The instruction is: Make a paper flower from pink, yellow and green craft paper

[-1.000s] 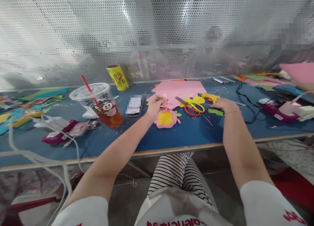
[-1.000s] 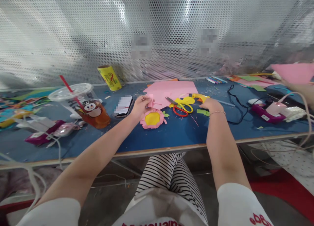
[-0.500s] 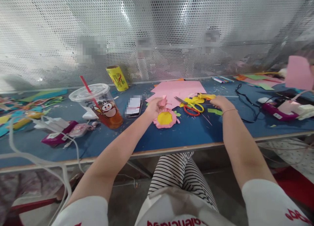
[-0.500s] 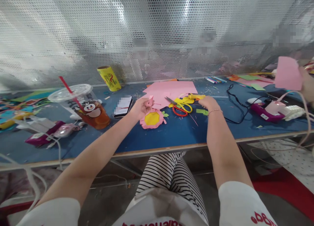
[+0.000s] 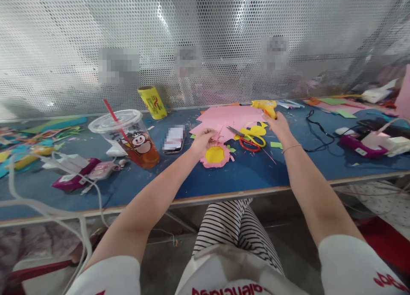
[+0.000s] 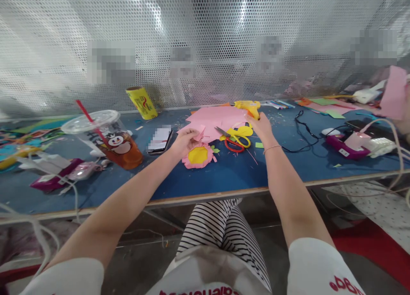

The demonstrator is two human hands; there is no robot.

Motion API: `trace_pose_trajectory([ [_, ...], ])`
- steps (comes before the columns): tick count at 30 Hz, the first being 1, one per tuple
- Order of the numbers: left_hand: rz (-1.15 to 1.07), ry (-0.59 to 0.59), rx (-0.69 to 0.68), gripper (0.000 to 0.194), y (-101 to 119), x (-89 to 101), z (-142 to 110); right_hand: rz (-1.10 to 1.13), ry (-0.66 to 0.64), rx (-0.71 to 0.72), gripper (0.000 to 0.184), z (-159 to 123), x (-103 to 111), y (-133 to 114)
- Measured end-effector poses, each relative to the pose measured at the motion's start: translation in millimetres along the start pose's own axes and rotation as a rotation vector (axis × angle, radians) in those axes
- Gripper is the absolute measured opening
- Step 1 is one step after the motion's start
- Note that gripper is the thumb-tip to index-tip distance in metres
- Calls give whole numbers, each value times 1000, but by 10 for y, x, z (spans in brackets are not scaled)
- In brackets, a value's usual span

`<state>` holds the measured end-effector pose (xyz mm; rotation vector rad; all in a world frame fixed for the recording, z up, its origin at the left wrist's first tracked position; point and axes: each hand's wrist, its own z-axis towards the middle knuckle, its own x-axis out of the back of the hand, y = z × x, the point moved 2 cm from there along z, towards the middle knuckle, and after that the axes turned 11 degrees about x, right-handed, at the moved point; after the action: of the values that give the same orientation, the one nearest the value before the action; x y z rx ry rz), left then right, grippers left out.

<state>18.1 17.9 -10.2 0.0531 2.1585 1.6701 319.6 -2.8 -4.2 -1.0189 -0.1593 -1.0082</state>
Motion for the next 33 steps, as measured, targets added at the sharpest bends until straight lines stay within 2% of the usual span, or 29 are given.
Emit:
trace_pose_trajectory([
  [7, 49, -23, -85, 20, -48, -25, 10, -222, 18, 252, 46, -220, -124, -545],
  [11, 62, 14, -88, 21, -51, -13, 22, -286, 7, 348, 45, -297, -155, -695],
  [17, 87, 0, -132, 28, -34, -14, 3, -301, -23, 449, 39, -322, -142, -720],
  [33, 131, 5, -159, 28, -15, -39, -48, -389, -37, 482, 36, -318, -150, -714],
])
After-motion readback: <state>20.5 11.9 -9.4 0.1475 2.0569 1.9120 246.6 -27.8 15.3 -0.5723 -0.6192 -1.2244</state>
